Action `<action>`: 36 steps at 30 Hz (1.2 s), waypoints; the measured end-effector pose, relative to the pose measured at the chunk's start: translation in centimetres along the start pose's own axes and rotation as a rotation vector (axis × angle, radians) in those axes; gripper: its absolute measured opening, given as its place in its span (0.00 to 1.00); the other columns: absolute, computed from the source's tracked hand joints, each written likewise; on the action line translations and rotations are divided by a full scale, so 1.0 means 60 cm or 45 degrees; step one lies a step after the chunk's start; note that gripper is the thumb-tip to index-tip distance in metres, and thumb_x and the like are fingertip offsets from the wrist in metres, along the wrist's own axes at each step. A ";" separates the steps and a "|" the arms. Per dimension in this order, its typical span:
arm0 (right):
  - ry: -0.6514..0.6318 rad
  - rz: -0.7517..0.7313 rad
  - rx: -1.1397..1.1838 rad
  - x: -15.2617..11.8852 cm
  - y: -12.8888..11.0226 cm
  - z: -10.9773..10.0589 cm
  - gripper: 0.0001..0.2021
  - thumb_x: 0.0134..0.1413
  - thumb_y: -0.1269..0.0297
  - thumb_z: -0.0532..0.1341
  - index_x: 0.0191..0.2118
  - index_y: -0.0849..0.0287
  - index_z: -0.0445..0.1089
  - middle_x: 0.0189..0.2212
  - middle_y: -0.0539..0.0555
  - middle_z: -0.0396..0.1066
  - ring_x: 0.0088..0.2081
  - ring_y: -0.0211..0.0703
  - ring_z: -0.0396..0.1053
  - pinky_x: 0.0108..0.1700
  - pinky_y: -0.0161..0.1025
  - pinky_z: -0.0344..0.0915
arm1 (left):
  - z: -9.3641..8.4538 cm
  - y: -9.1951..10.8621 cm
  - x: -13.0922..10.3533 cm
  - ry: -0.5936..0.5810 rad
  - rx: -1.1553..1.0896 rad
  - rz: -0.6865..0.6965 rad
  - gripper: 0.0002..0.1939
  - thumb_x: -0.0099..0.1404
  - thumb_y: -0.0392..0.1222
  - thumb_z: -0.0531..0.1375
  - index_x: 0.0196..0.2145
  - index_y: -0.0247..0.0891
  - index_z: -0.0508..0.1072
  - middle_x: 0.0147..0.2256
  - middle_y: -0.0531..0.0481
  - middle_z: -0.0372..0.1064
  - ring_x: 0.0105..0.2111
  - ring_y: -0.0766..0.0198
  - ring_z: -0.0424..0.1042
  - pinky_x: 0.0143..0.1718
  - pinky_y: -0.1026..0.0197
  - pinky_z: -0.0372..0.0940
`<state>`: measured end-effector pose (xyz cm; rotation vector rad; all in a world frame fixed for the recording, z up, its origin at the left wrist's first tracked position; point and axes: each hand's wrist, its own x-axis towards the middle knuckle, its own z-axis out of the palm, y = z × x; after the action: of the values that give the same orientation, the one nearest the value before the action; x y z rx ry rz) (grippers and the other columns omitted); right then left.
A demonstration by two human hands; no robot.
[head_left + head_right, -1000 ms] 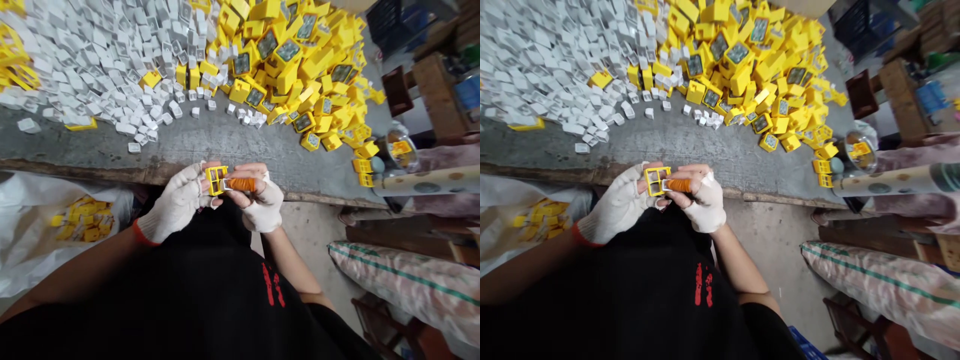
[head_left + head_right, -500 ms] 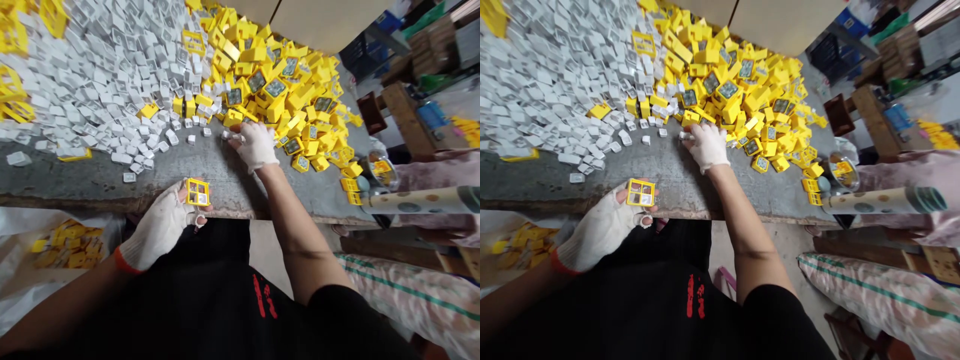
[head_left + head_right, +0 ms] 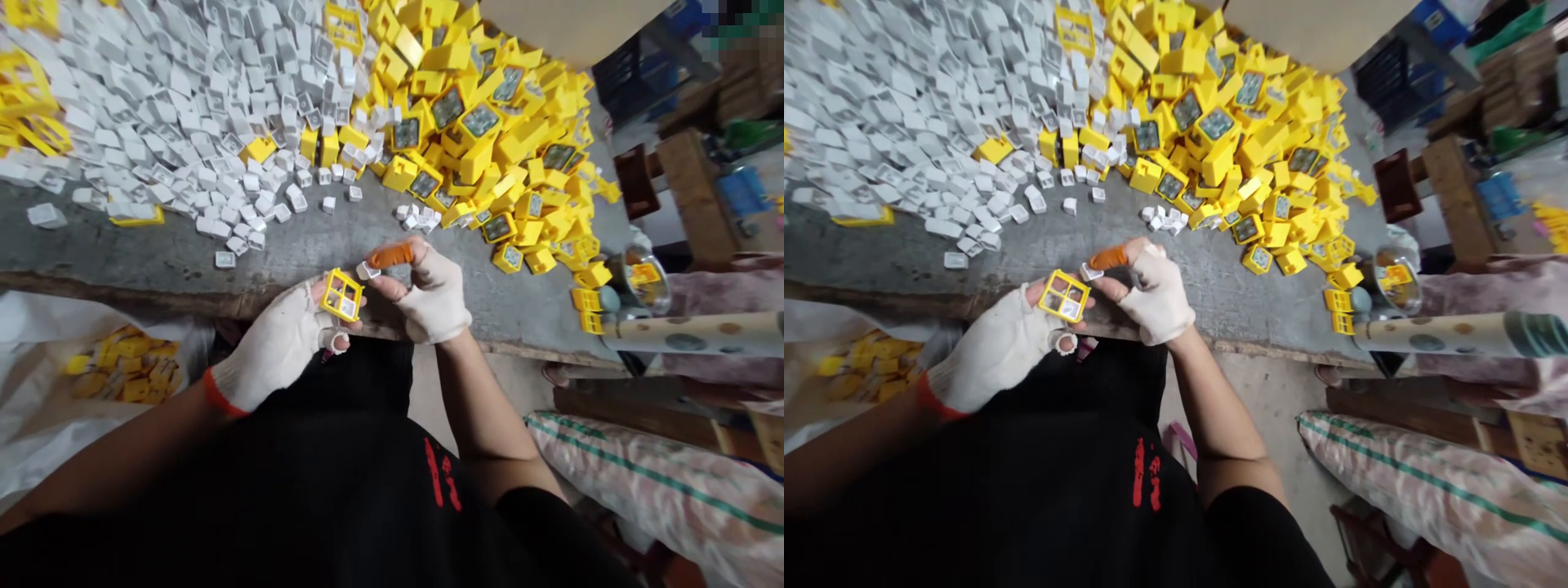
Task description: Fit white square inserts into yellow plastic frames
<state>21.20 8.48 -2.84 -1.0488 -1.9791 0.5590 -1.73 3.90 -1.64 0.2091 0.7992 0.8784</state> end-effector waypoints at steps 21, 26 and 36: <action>-0.344 -0.635 -0.352 0.007 -0.048 -0.044 0.12 0.83 0.54 0.63 0.49 0.39 0.86 0.50 0.46 0.91 0.47 0.50 0.87 0.49 0.53 0.80 | -0.044 0.015 -0.014 -0.364 0.074 -0.272 0.11 0.75 0.48 0.69 0.45 0.37 0.86 0.39 0.37 0.85 0.31 0.54 0.83 0.26 0.63 0.72; -0.248 -0.441 -0.254 -0.009 -0.043 -0.002 0.17 0.85 0.52 0.58 0.54 0.45 0.86 0.54 0.54 0.90 0.50 0.51 0.85 0.51 0.53 0.82 | -0.049 0.015 -0.012 -0.310 0.006 -0.076 0.15 0.68 0.50 0.78 0.46 0.38 0.88 0.40 0.41 0.85 0.33 0.54 0.84 0.27 0.63 0.74; -0.355 0.309 -0.776 0.185 0.102 0.016 0.21 0.68 0.68 0.62 0.62 0.54 0.82 0.62 0.62 0.84 0.62 0.64 0.78 0.66 0.64 0.72 | -0.028 0.027 -0.006 0.015 -0.065 0.142 0.08 0.72 0.43 0.71 0.42 0.35 0.84 0.39 0.42 0.82 0.33 0.54 0.82 0.24 0.61 0.76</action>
<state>19.69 21.11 -2.58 -1.6721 -2.3543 0.2290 -4.00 4.41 -1.85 0.2054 0.7810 1.0045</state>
